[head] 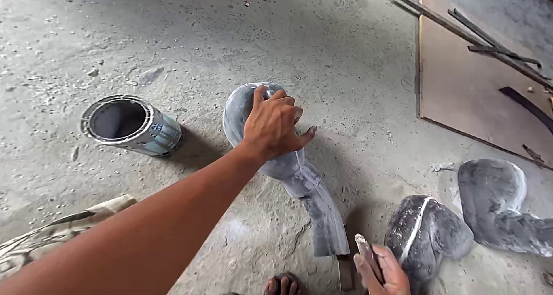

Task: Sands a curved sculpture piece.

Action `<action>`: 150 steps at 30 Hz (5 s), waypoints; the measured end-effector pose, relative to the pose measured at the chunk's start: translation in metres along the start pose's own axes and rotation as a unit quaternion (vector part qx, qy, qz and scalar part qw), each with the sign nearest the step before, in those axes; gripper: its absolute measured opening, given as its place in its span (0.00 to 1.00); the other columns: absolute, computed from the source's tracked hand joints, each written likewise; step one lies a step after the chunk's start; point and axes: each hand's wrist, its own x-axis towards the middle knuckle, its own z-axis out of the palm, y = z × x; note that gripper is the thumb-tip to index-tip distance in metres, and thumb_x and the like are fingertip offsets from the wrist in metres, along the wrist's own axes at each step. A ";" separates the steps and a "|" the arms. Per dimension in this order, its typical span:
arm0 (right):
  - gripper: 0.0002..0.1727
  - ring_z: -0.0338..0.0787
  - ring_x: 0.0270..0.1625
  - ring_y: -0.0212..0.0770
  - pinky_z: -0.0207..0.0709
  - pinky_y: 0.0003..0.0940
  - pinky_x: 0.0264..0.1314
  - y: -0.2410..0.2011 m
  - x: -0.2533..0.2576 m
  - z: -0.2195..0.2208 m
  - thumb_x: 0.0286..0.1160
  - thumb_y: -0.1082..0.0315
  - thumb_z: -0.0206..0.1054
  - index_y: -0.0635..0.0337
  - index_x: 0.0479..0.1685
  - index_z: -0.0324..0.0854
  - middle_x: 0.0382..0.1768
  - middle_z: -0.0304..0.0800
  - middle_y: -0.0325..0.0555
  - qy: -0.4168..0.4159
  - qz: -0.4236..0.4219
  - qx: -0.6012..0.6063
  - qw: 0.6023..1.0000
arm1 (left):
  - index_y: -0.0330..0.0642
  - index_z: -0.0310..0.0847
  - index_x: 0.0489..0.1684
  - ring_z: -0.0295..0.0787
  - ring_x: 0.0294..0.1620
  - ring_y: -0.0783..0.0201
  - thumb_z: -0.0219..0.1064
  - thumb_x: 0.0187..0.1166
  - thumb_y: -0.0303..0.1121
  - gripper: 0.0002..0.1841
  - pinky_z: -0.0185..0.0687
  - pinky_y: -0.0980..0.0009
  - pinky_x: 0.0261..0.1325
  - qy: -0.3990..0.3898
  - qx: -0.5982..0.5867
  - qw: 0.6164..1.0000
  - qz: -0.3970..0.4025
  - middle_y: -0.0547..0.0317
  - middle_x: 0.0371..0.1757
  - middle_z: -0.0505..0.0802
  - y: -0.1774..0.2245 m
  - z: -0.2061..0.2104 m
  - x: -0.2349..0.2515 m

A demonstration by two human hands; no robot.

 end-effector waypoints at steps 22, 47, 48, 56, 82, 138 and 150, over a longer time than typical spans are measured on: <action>0.17 0.87 0.33 0.28 0.84 0.30 0.33 -0.012 0.049 0.018 0.71 0.47 0.72 0.50 0.27 0.87 0.31 0.86 0.34 0.101 -0.094 -0.267 0.954 | 0.51 0.83 0.22 0.86 0.56 0.49 0.54 0.68 0.76 0.35 0.56 0.37 0.79 -0.074 0.028 0.997 0.022 0.56 0.36 0.90 0.017 -0.004 0.019; 0.26 0.91 0.59 0.36 0.85 0.43 0.65 0.004 0.058 0.016 0.82 0.47 0.61 0.47 0.75 0.77 0.58 0.91 0.42 -0.186 0.024 -0.233 0.954 | 0.50 0.86 0.27 0.86 0.59 0.50 0.52 0.68 0.77 0.37 0.54 0.35 0.80 -0.080 0.027 0.996 -0.012 0.56 0.40 0.91 0.020 -0.004 0.020; 0.25 0.91 0.57 0.36 0.86 0.42 0.63 0.007 0.054 0.013 0.81 0.48 0.61 0.48 0.72 0.79 0.56 0.92 0.41 -0.173 0.033 -0.231 0.957 | 0.50 0.86 0.26 0.86 0.60 0.49 0.52 0.67 0.77 0.37 0.54 0.35 0.80 -0.078 0.025 0.997 -0.010 0.56 0.40 0.91 0.020 -0.004 0.019; 0.21 0.92 0.48 0.33 0.88 0.37 0.56 0.011 0.046 0.026 0.82 0.49 0.64 0.53 0.61 0.85 0.47 0.92 0.40 -0.109 0.064 -0.202 0.971 | 0.49 0.87 0.31 0.85 0.62 0.48 0.55 0.65 0.77 0.37 0.54 0.34 0.80 -0.082 0.029 0.996 0.008 0.55 0.44 0.92 0.020 -0.005 0.019; 0.16 0.90 0.47 0.38 0.88 0.40 0.51 0.014 0.029 0.049 0.83 0.57 0.61 0.56 0.54 0.88 0.45 0.89 0.43 -0.073 -0.023 -0.229 0.970 | 0.50 0.87 0.29 0.85 0.62 0.50 0.55 0.68 0.76 0.35 0.54 0.34 0.80 -0.062 0.020 0.997 0.028 0.56 0.44 0.92 0.019 -0.003 0.016; 0.18 0.90 0.50 0.36 0.88 0.38 0.54 0.023 0.109 0.089 0.87 0.52 0.58 0.50 0.57 0.91 0.50 0.89 0.42 -0.093 -0.143 -0.146 0.974 | 0.53 0.88 0.26 0.88 0.55 0.56 0.59 0.66 0.76 0.33 0.58 0.39 0.83 -0.027 0.026 0.999 0.027 0.63 0.38 0.91 0.020 0.001 0.009; 0.17 0.89 0.47 0.33 0.88 0.36 0.50 0.031 0.104 0.076 0.85 0.52 0.60 0.50 0.53 0.91 0.45 0.90 0.40 -0.063 -0.134 -0.156 0.977 | 0.52 0.85 0.21 0.87 0.54 0.55 0.56 0.67 0.77 0.35 0.57 0.40 0.81 -0.023 0.029 0.999 0.023 0.61 0.35 0.90 0.019 0.003 0.016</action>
